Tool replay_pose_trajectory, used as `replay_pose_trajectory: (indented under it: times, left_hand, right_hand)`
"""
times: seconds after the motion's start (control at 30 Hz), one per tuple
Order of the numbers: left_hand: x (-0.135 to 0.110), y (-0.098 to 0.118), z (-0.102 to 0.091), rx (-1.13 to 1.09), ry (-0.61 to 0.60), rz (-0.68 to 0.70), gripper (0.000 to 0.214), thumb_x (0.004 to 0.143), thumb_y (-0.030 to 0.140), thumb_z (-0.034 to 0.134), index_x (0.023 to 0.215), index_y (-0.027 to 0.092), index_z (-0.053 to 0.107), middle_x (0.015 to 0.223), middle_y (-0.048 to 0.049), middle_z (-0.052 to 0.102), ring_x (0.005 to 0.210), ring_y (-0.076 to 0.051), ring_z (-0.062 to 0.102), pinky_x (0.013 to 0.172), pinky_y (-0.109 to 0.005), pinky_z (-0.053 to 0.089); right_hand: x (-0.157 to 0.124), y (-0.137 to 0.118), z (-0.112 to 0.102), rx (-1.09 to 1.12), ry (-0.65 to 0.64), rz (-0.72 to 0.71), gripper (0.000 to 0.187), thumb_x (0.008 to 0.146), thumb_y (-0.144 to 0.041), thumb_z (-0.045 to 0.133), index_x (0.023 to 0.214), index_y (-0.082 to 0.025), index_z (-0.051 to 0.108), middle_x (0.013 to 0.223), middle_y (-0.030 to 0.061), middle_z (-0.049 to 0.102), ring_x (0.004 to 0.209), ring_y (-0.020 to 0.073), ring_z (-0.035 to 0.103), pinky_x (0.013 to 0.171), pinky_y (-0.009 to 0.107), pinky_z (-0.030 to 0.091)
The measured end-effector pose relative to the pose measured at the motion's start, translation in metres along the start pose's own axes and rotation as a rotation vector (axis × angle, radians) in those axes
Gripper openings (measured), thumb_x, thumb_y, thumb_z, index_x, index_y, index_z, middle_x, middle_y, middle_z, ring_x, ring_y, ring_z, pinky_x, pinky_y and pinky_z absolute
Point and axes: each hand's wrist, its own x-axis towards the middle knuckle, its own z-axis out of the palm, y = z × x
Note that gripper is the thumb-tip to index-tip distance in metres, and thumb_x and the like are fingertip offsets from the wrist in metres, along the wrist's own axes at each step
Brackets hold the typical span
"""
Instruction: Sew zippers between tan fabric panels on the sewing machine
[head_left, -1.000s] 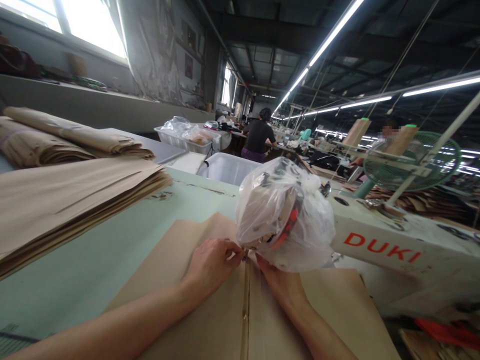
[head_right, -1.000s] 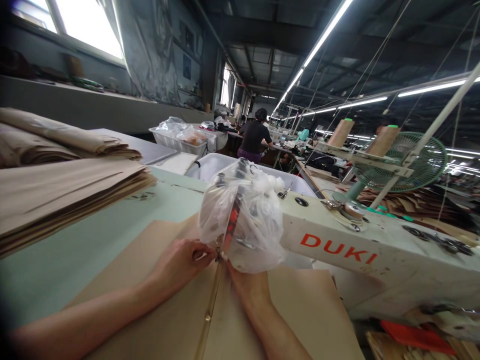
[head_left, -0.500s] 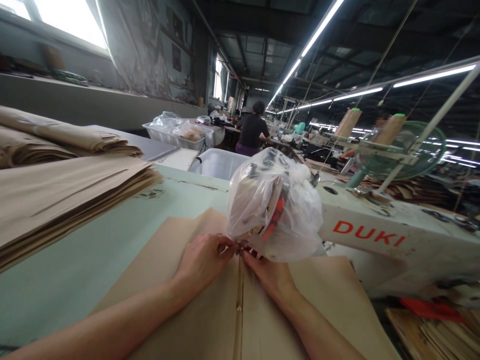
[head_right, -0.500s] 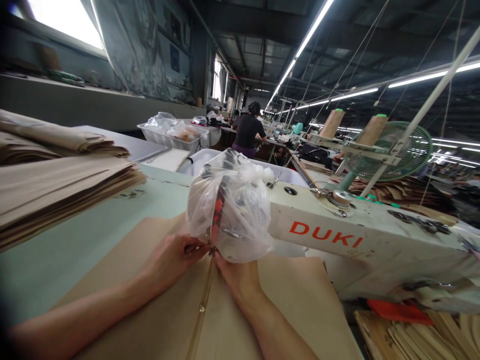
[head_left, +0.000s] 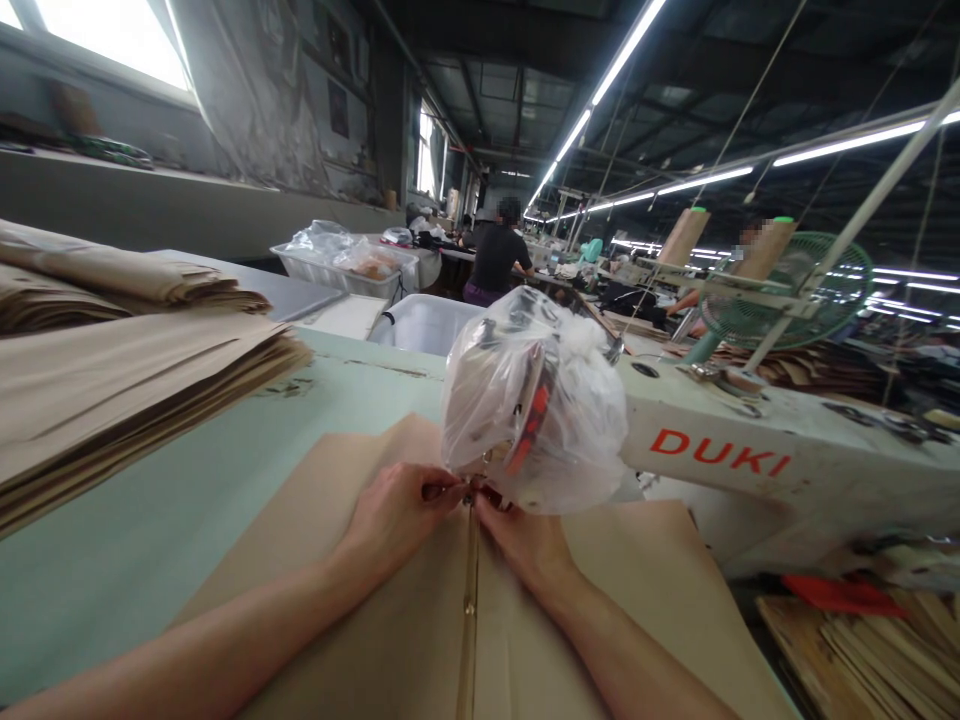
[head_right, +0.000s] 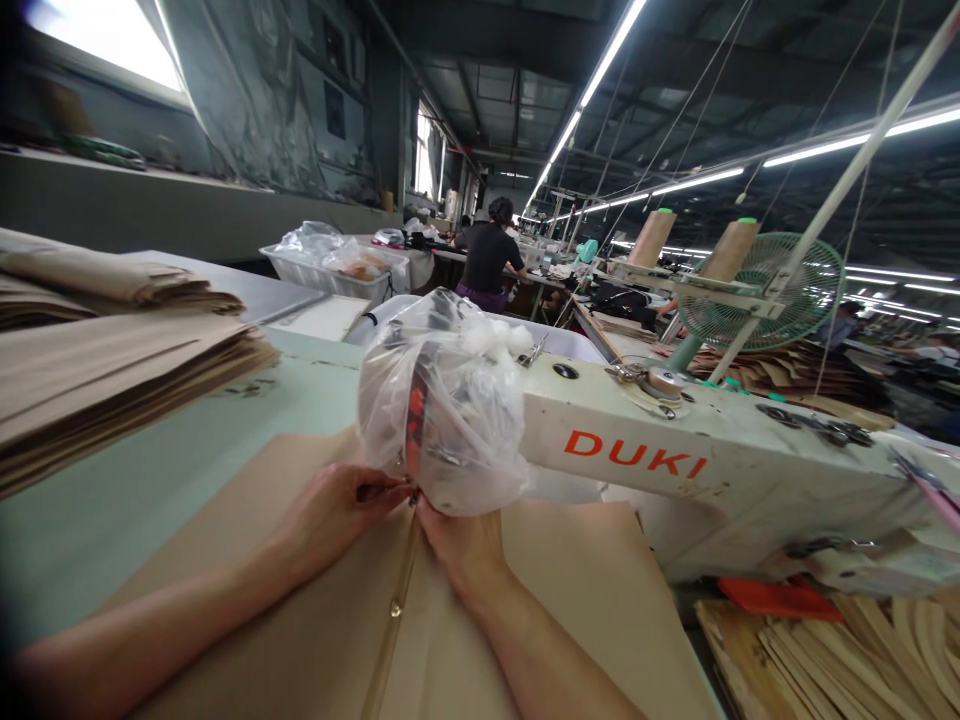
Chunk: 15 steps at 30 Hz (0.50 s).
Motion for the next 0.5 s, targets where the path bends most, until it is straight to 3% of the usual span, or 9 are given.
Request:
replay_pose_trajectory:
  times: [0.27,0.5]
  left_hand:
    - [0.000,-0.001,-0.002,-0.045,-0.025,-0.022,0.031,0.086,0.050,0.062,0.091,0.027,0.084,0.067,0.0007,0.070,0.071,-0.021,0.065,0.060,-0.025,0.037]
    - [0.001,0.001,-0.001,0.020,0.003,-0.013,0.035,0.086,0.051,0.061,0.088,0.025,0.084,0.061,-0.0003,0.062,0.064,-0.020,0.059,0.056,-0.028,0.030]
  right_hand:
    - [0.001,-0.007,-0.005,0.023,-0.025,0.038,0.019,0.081,-0.026,0.060,0.091,-0.027,0.077,0.093,0.0046,0.074,0.110,0.0301,0.065,0.108,0.047,0.046]
    - [0.003,-0.008,-0.012,0.162,0.019,0.035,0.023,0.080,-0.039,0.066,0.097,-0.026,0.075,0.098,0.0061,0.074,0.107,0.0301,0.067,0.108,0.048,0.045]
